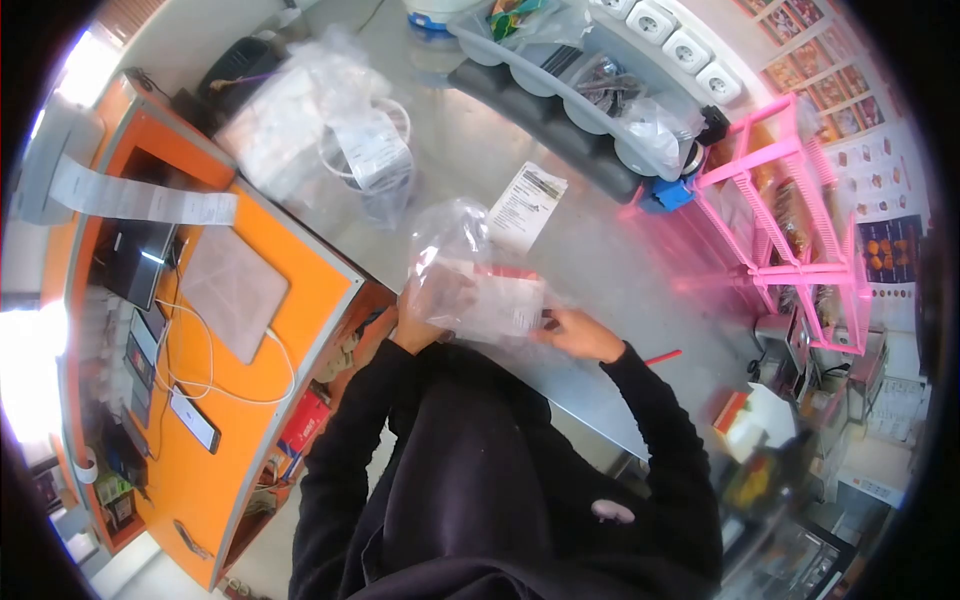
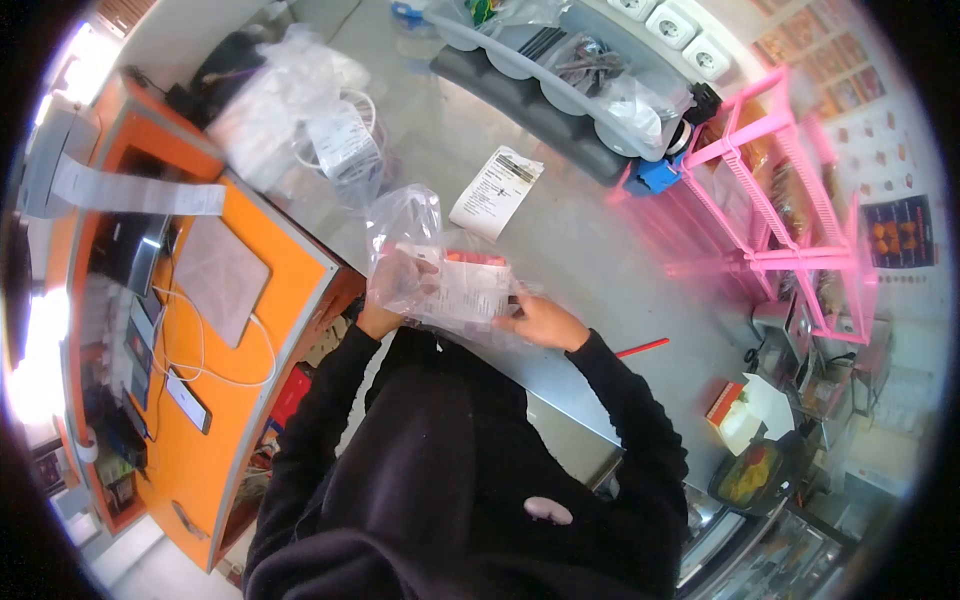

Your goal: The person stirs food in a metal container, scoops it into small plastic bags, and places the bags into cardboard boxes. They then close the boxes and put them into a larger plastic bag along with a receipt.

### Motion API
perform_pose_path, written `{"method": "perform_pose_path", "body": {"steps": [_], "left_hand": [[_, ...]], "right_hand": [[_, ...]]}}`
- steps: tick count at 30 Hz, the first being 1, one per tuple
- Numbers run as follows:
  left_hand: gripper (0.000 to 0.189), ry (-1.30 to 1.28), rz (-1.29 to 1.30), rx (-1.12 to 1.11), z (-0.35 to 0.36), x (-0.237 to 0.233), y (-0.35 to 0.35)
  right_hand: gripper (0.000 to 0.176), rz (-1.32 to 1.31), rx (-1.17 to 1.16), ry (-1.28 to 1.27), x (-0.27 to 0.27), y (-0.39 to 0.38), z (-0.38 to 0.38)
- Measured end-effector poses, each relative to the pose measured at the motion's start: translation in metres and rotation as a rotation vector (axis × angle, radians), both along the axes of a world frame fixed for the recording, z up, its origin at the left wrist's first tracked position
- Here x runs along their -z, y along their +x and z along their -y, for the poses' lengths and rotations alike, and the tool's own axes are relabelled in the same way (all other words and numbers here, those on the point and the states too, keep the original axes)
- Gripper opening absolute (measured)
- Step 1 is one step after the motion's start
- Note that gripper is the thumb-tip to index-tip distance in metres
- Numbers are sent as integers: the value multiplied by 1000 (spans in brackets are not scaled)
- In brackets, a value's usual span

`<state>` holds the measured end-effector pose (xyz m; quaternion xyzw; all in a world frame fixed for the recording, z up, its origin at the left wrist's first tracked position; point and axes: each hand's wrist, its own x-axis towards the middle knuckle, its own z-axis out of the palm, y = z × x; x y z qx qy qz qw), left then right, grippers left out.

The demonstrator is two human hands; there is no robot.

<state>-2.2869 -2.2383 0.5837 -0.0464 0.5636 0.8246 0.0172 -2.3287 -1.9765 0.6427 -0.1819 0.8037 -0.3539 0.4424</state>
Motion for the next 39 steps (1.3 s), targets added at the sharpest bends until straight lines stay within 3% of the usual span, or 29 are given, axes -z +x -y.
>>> {"method": "perform_pose_path", "body": {"steps": [1, 4, 5, 7, 10, 12, 14, 16, 18, 19, 20, 21, 23, 25, 26, 27, 29, 30, 32, 33, 35, 36, 38, 39], "left_hand": [[21, -88, -27, 10, 1, -7, -1], [26, -594, -205, 26, 3, -31, -4], [28, -802, -282, 27, 3, -36, -5], [28, -971, -391, 114, 9, -14, -7], [26, -1196, -506, 127, 6, -5, -2], [26, -1227, -560, 63, -1, -13, -2], [28, -1143, -599, -34, -5, -32, -3], [23, -1006, -531, 73, -2, -18, -7], [20, -883, -546, 91, 0, -14, -5], [18, -830, -597, 52, 0, -14, -3], [16, -778, -647, 12, 2, -15, -1], [15, -776, -521, -12, 4, -13, 3], [14, -761, -268, -61, 5, -7, 12], [15, -677, -304, -85, 6, -6, 18], [16, -636, -324, -98, 6, -9, 19], [17, -677, -332, -48, 6, -11, 20], [20, -769, -346, 48, 5, -28, 21], [33, -925, -392, 142, 6, -31, 25], [42, -741, -358, 159, -4, 1, 44], [45, -494, -254, 216, -7, 0, 51], [46, -472, -299, 243, -2, -35, 54], [44, -706, -429, 226, 3, -64, 60], [47, -1080, -1128, -31, 23, -51, 59], [49, -1145, -976, -59, 26, -48, 62]], "right_hand": [[82, 61, -45, 32, -4, 0, -1], [67, -108, -112, 18, -1, 2, 3], [65, -273, -121, -29, 10, 3, -1], [62, -605, -145, -123, 39, 4, -10], [57, -605, -333, 599, -63, -2, 9], [59, -605, -411, 383, -97, -3, 1], [48, -389, -560, 138, -158, -10, 12], [36, -452, -183, -255, -205, -4, 15], [43, -790, -119, -495, -230, -17, -16], [51, -835, -79, -395, -229, -25, -26], [59, -880, -41, -296, -226, -34, -33], [67, -924, -2, -197, -220, -39, -43], [96, -747, -212, 94, -140, -48, -78], [111, -602, -185, 153, -54, -24, -64], [115, -296, 95, -467, -19, -8, -39], [113, -269, 119, -560, 11, 3, -17], [108, -469, 65, -473, 40, 19, 49], [106, -564, 40, -424, 52, 22, 74], [101, -707, 24, -362, 67, 30, 104], [99, -761, 20, -354, 72, 35, 112], [95, -837, 14, -371, 73, 43, 112], [92, -866, 14, -396, 70, 47, 108], [88, -928, 7, -449, 61, 53, 95], [86, -956, 0, -478, 55, 58, 88]]}}
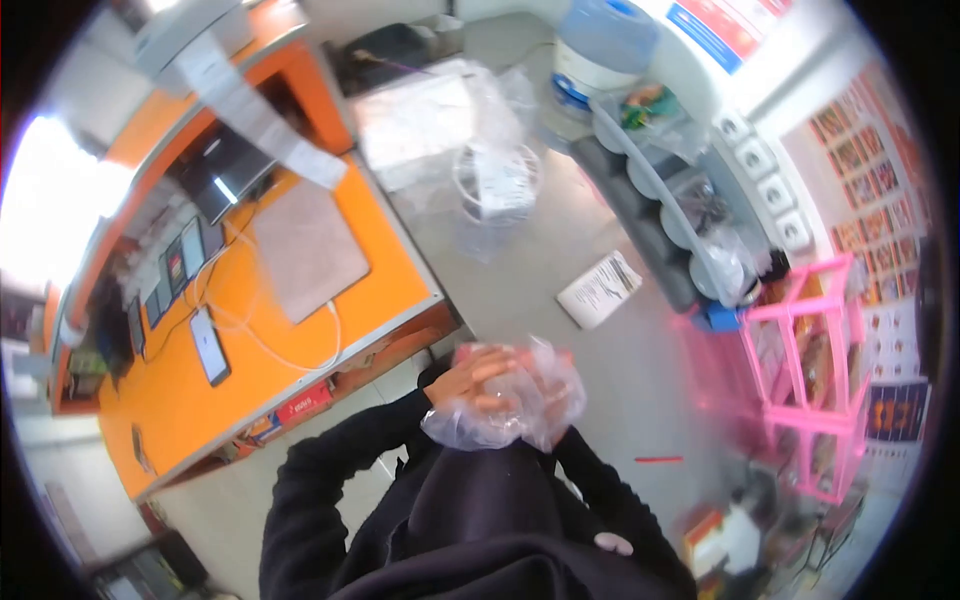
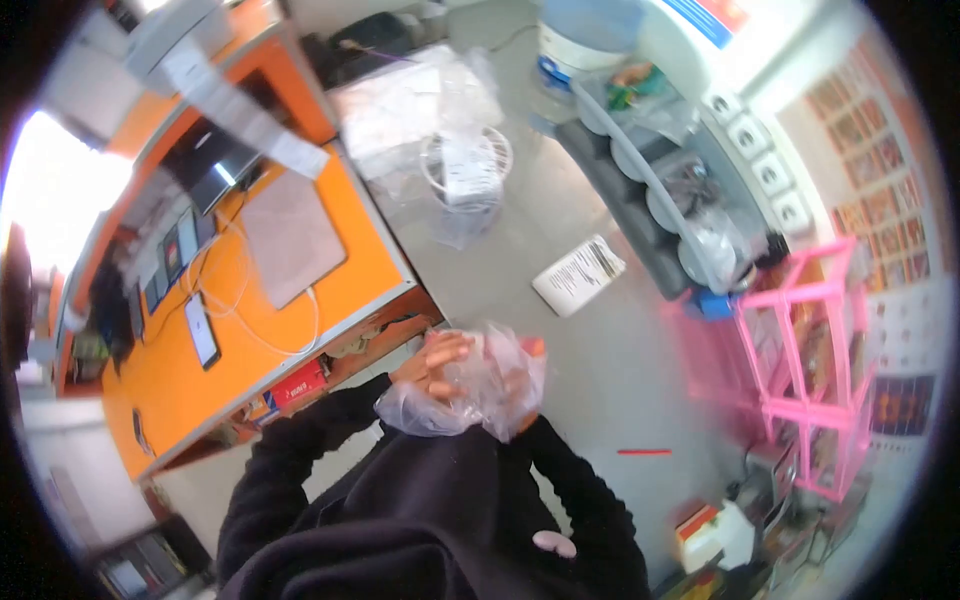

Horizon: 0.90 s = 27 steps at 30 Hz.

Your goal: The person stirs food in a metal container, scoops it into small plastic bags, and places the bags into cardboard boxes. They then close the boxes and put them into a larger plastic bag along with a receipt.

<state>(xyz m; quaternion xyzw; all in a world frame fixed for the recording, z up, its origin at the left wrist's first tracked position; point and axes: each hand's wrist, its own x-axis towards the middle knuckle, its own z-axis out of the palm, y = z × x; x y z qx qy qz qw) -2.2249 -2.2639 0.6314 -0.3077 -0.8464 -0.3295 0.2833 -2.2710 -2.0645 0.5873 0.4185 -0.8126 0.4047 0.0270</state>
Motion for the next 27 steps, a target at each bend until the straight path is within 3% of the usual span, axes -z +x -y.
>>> {"method": "perform_pose_path", "body": {"steps": [2, 3, 5, 8, 10, 13, 15, 16, 21, 23, 25, 26, 27], "left_hand": [[52, -23, 200, -256, 5, -2, 0], [52, 367, 397, -101, -7, 17, 3], [53, 654, 654, 85, -21, 27, 6], [54, 452, 666, 105, -42, 35, 8], [55, 415, 654, 83, -55, 38, 8], [56, 390, 660, 63, -71, 39, 10], [57, 398, 658, 50, -73, 40, 12], [58, 399, 656, 45, -74, 39, 12], [60, 413, 652, 35, -77, 37, 12], [61, 410, 652, 41, -79, 35, 10], [62, 411, 648, 45, -82, 34, 10], [63, 410, 647, 51, -85, 33, 9], [63, 411, 644, 53, -85, 32, 8]], "right_hand": [[81, -74, -26, -54, -11, 6, -14], [79, -113, -46, -84, -14, 8, -19], [75, -181, -75, -141, -19, 10, -25], [68, -135, -92, -163, -22, 9, -22], [53, 118, -68, -92, -28, 8, -19], [41, 212, -228, 87, -35, 10, -12], [41, -47, -284, 201, -75, 17, 9], [40, -38, -267, 159, -81, 17, 16], [32, 631, -54, -38, -122, 33, 40], [21, 720, -103, -60, -137, 26, 50], [15, 701, -352, 14, -149, 1, 52], [26, 651, -392, 66, -165, -3, 65], [25, 672, -348, 1, -169, -4, 67]]}}
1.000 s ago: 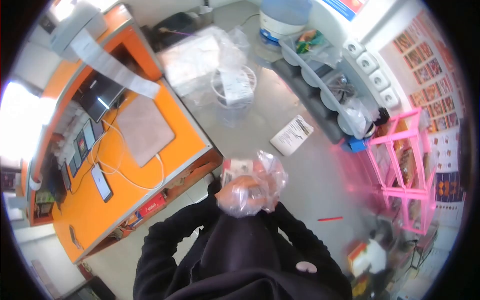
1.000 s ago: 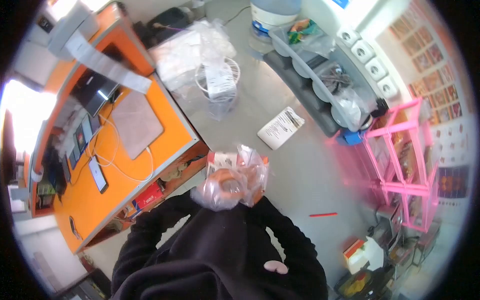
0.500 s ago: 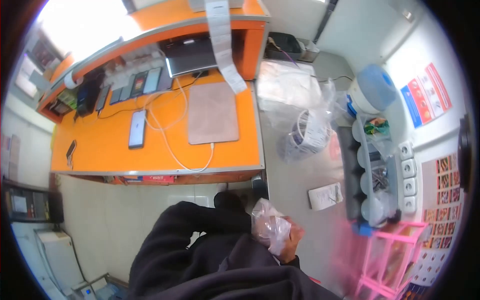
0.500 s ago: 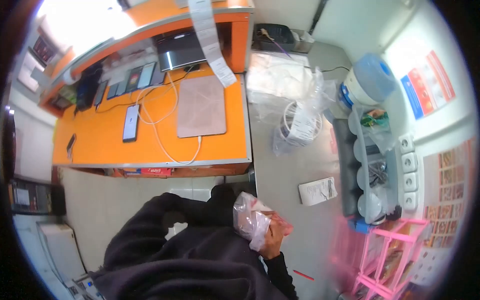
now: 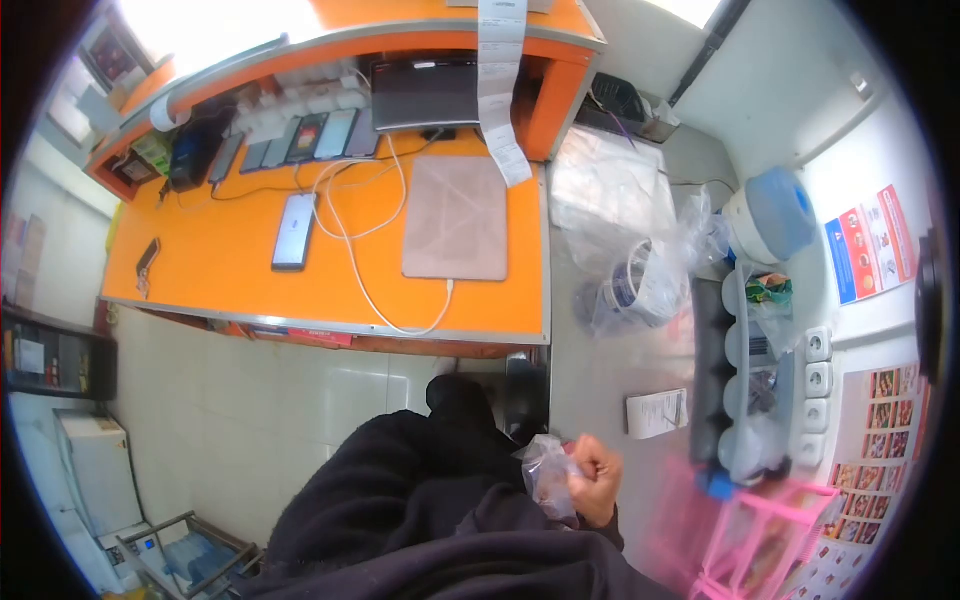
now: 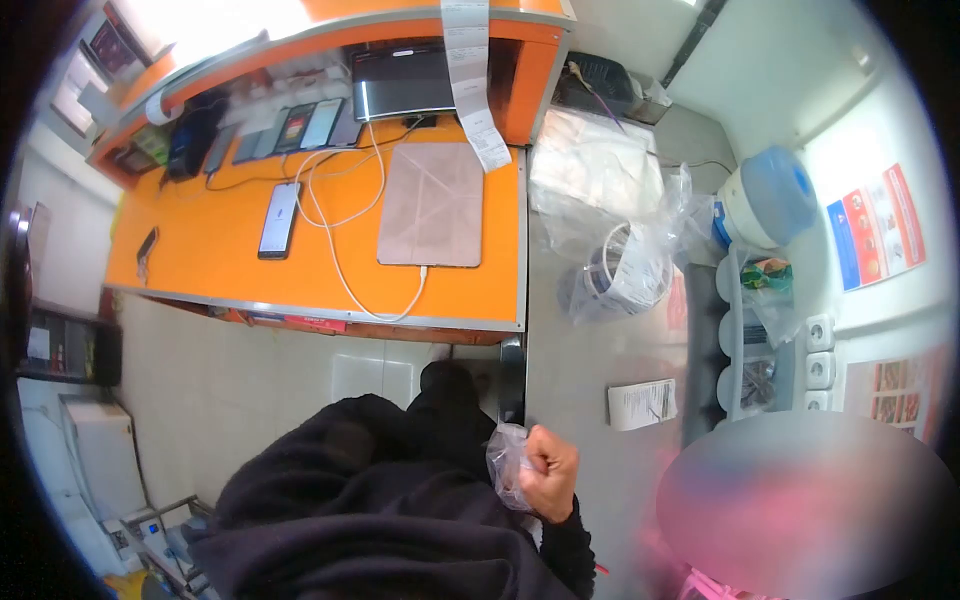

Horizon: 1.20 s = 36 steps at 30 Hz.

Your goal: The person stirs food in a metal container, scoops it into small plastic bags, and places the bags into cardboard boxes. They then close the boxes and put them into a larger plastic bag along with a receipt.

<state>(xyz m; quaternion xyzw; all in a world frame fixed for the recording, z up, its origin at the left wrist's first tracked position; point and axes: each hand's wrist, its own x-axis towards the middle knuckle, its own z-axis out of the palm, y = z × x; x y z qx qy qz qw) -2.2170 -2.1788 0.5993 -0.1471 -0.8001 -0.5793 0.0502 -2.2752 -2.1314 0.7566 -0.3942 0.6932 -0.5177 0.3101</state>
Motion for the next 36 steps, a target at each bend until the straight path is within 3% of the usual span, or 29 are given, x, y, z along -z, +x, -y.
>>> {"method": "perform_pose_path", "body": {"steps": [3, 6, 9, 11, 14, 18, 23, 31, 34, 35, 36], "left_hand": [[65, 9, -10, -4, 1, -2, -6], [67, 32, -4, 6, 19, 0, -12], [68, 49, 5, -13, 53, 5, -33], [69, 61, 20, -41, 77, 6, -59], [71, 100, 53, -65, 89, -1, -98], [73, 166, 90, -48, 92, -21, -129], [76, 362, 203, 55, 120, -50, -111], [81, 825, 458, 275, 112, -103, -85], [82, 936, 465, 303, 113, -112, -65], [83, 960, 432, 311, 112, -105, -57], [84, 977, 421, 310, 109, -103, -53]], "right_hand": [[22, 17, 112, -155, 9, -15, -6], [40, -136, 119, -126, 0, -47, -28], [68, 670, 383, -321, 63, -72, -72], [66, 744, 437, -251, 104, -68, -57], [62, 557, 418, -56, 147, -9, -12], [58, 392, 400, -13, 124, -4, -24], [52, 295, 401, -85, 83, -2, -63], [44, 197, 438, -379, 71, 20, -36], [40, -83, 680, -644, 69, 19, -6], [33, -398, 921, -827, 68, 15, 20], [31, -714, 931, -856, 68, 6, 13]]}}
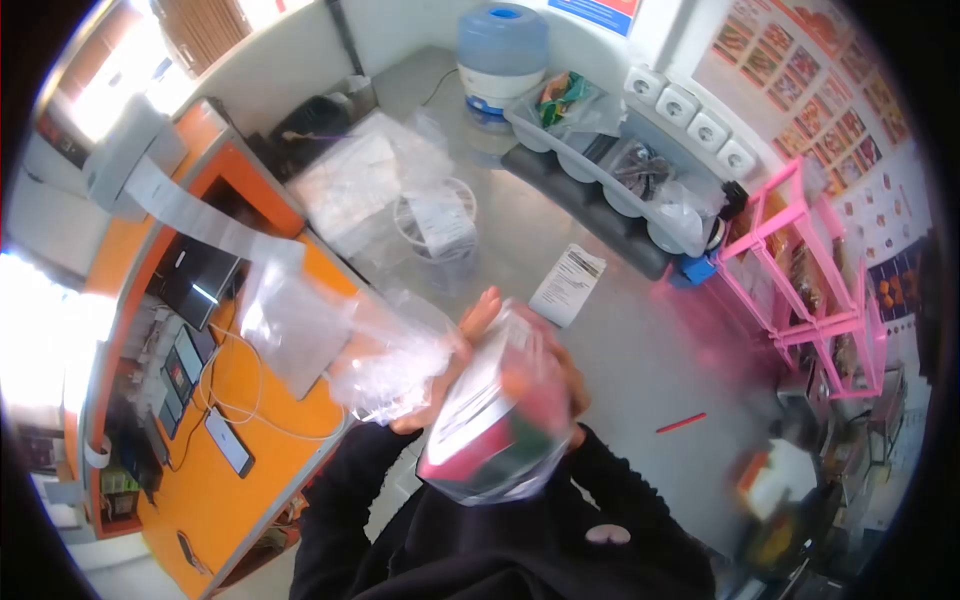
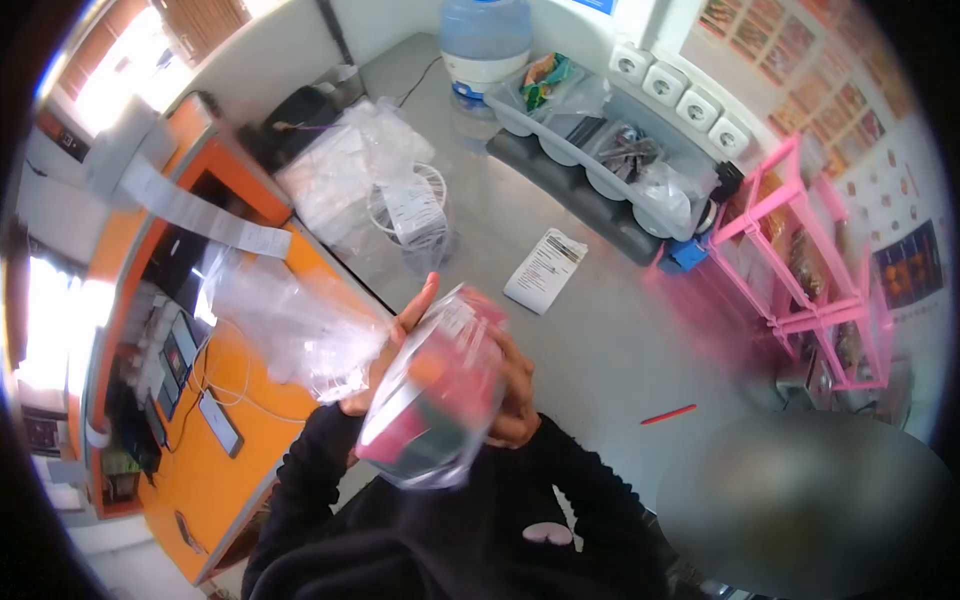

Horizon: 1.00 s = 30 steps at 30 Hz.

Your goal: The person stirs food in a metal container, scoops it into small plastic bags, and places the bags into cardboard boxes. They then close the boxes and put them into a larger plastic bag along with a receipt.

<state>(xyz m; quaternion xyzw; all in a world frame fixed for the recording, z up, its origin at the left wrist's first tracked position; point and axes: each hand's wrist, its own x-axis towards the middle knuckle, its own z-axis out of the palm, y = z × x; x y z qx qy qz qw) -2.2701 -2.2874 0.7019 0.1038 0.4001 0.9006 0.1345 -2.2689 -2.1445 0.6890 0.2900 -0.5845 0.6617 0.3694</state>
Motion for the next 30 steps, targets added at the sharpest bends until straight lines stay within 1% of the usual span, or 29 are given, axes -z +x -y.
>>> {"method": "perform_pose_path", "body": {"steps": [1, 2, 3, 5, 7, 8, 9, 10, 11, 14, 15, 18, 21, 23, 24, 25, 28, 29, 30], "left_hand": [[84, -2, -35, -12, -3, 7, 2], [84, 2, 185, 14, -12, -34, 7], [82, 10, 211, 39, -13, -31, 4], [79, 36, 261, 80, -14, -23, -1], [74, -147, 208, 71, -15, -30, 3], [72, -240, 178, 67, -13, -33, 4], [66, -448, 32, 109, 0, -5, 4], [65, -666, -233, 181, 6, 6, 1], [66, -813, -425, 229, 11, 11, 1], [66, -1031, -561, 300, 11, 33, 6], [67, -1095, -599, 296, 4, 48, 4], [68, -1284, -700, 227, -12, 83, 2], [69, -1513, -798, 139, -14, 108, -8], [69, -1664, -830, 61, -16, 101, -17], [72, -1807, -870, 6, -15, 96, -20], [73, -1653, -733, -85, -19, 108, -21], [67, -1886, -583, 87, -31, 78, -25], [63, -1774, -610, -30, -30, 87, -26], [61, -1809, -667, -124, -32, 96, -25]], "right_hand": [[31, -246, 169, 50, -1, -8, -6], [32, -300, 177, 193, 0, -12, -24], [34, -360, 179, 330, 1, -16, -42], [33, -166, 176, 388, 1, -15, -54], [32, 26, 170, 442, 1, -16, -64], [32, 245, 52, 374, 4, -17, -69], [32, 464, -43, 284, 6, -19, -75], [33, 799, -258, 89, 16, -16, -81], [37, 1124, -478, -118, 26, -14, -86], [51, 1428, -1136, -640, 71, -11, -106], [56, 1503, -1362, -827, 81, -12, -112], [58, 1653, -1170, -716, 77, -17, -122], [60, 1317, -953, -420, 39, -17, -127], [60, 1249, -793, -108, 44, -16, -133], [62, 1205, -709, 47, 46, -17, -136], [58, 1159, -659, 185, 46, -20, -139], [49, 1137, -521, 587, 43, -39, -154], [45, 1202, -610, 741, 32, -53, -160], [42, 1265, -701, 895, 12, -71, -166]]}}
